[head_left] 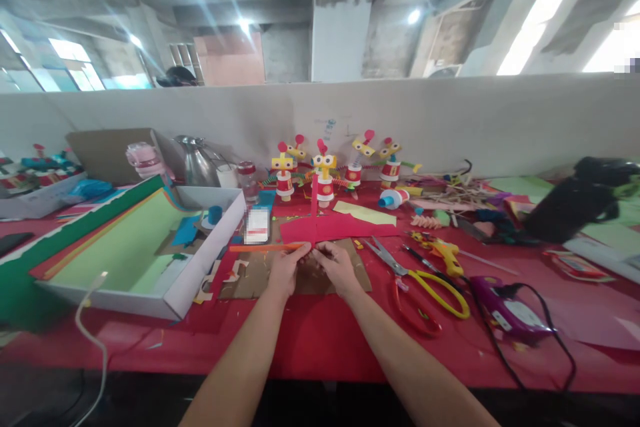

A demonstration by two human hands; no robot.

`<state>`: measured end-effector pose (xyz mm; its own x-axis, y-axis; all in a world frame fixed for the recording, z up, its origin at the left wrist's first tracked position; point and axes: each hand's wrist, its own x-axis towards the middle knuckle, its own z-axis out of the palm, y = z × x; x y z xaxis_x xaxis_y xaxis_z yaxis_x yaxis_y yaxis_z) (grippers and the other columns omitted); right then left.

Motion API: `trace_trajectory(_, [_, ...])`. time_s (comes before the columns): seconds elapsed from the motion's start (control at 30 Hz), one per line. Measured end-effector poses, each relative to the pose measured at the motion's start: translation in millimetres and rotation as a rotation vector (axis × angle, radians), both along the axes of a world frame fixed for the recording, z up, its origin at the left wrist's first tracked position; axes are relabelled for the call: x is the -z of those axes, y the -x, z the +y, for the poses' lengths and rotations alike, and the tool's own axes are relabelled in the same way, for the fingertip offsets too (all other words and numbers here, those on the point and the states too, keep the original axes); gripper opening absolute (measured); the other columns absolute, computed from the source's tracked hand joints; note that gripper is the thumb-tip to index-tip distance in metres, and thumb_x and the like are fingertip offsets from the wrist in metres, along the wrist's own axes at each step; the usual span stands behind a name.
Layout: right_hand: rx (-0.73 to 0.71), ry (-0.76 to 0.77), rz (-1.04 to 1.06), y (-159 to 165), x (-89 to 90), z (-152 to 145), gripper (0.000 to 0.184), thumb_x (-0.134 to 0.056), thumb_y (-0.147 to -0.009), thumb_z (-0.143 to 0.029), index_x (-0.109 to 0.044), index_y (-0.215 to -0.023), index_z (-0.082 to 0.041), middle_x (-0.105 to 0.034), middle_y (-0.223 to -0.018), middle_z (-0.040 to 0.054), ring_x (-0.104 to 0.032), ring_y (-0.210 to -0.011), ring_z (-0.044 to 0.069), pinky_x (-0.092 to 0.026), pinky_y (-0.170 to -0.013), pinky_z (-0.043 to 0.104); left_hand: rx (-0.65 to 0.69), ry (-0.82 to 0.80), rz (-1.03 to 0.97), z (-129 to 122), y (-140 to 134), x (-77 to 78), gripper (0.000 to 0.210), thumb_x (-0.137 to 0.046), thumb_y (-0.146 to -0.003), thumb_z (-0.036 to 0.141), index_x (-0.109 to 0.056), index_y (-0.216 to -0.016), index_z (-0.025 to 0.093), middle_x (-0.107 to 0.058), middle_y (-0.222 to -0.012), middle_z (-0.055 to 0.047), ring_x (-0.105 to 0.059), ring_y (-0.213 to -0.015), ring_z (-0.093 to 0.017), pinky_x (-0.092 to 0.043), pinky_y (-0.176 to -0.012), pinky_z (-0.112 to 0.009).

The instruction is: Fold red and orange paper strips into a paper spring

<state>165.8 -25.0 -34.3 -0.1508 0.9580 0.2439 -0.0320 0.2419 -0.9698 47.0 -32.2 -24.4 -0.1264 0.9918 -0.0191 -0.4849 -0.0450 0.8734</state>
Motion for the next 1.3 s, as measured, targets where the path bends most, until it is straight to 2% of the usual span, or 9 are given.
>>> trace_trajectory(0.13, [-0.016, -0.057, -0.063, 1.0, 0.9, 0.7, 0.024, -0.055, -0.077, -0.043, -0.055, -0.072, -0.02, -0.049, -0.054, -0.0043, -0.044, -0.049, 0.011, -0.035, -0.048, 0.023, -0.029, 0.02, 0.002, 3.7, 0.8, 7.0, 0.02, -0.079, -0.053, 0.029, -0.069, -0.061, 0.014, -0.058, -0.051, 0.001, -0.047, -0.049, -0.007, -0.034, -0.051, -0.021])
trace_trajectory(0.3, [0.047, -0.081, -0.137, 1.8, 0.4, 1.3, 0.032, -0.054, -0.076, -0.046, -0.049, -0.058, -0.02, -0.043, -0.048, -0.0044, -0.041, -0.047, 0.011, -0.033, -0.047, 0.023, 0.02, 0.049, 0.01, 2.4, 1.1, 8.2, 0.02, -0.079, -0.053, 0.029, -0.07, -0.062, 0.014, -0.062, -0.055, -0.001, -0.05, -0.053, -0.01, -0.038, -0.055, -0.023])
trace_trajectory(0.53, [-0.027, 0.159, 0.118, 2.4, -0.5, -0.7, 0.036, -0.059, -0.07, -0.053, -0.054, -0.061, -0.018, -0.045, -0.044, -0.0046, -0.035, -0.04, 0.009, -0.026, -0.042, 0.023, 0.078, 0.023, -0.036, 1.9, -1.0, 8.6, 0.025, -0.081, -0.051, 0.03, -0.07, -0.067, 0.014, -0.064, -0.061, -0.002, -0.052, -0.059, -0.01, -0.04, -0.062, -0.024])
trace_trajectory(0.63, [0.033, 0.117, 0.1, 1.7, -0.6, -0.8, 0.034, -0.061, -0.069, -0.05, -0.057, -0.061, -0.018, -0.046, -0.045, -0.0042, -0.036, -0.041, 0.009, -0.026, -0.043, 0.023, 0.092, 0.024, -0.028, 1.1, -2.5, 7.8, 0.025, -0.08, -0.053, 0.031, -0.07, -0.068, 0.013, -0.063, -0.06, -0.001, -0.05, -0.055, -0.009, -0.038, -0.059, -0.023])
trace_trajectory(0.8, [0.101, 0.023, 0.144, -0.3, -2.6, -0.8, 0.034, -0.062, -0.07, -0.047, -0.052, -0.055, -0.018, -0.042, -0.047, -0.0043, -0.035, -0.046, 0.009, -0.026, -0.045, 0.023, 0.156, -0.044, 0.047, -2.4, -3.1, 4.6, 0.022, -0.077, -0.059, 0.032, -0.07, -0.069, 0.013, -0.063, -0.061, -0.001, -0.05, -0.056, -0.008, -0.036, -0.057, -0.022])
trace_trajectory(1.0, [0.088, -0.041, 0.08, -0.6, -4.2, -0.9, 0.034, -0.061, -0.072, -0.047, -0.054, -0.056, -0.018, -0.042, -0.049, -0.0041, -0.036, -0.047, 0.01, -0.029, -0.046, 0.023, 0.106, 0.005, 0.006, -4.2, -2.8, 0.1, 0.024, -0.077, -0.058, 0.033, -0.069, -0.068, 0.013, -0.063, -0.058, -0.001, -0.052, -0.054, -0.009, -0.038, -0.056, -0.022])
trace_trajectory(1.1, [0.045, 0.022, 0.06, 0.8, -4.0, -1.9, 0.034, -0.061, -0.071, -0.051, -0.059, -0.062, -0.018, -0.046, -0.049, -0.0038, -0.038, -0.045, 0.01, -0.03, -0.044, 0.023, 0.05, 0.019, -0.035, -3.3, -2.7, -1.4, 0.023, -0.078, -0.055, 0.032, -0.068, -0.062, 0.013, -0.061, -0.054, -0.001, -0.051, -0.051, -0.009, -0.039, -0.055, -0.023])
trace_trajectory(1.3, [-0.034, 0.106, 0.189, 0.6, -6.0, -2.4, 0.037, -0.062, -0.07, -0.055, -0.062, -0.073, -0.018, -0.056, -0.059, -0.0011, -0.045, -0.048, 0.011, -0.035, -0.046, 0.023, 0.002, 0.06, -0.099, 0.2, -1.2, -2.6, 0.024, -0.081, -0.051, 0.03, -0.065, -0.059, 0.013, -0.063, -0.056, -0.001, -0.054, -0.053, -0.01, -0.041, -0.057, -0.023])
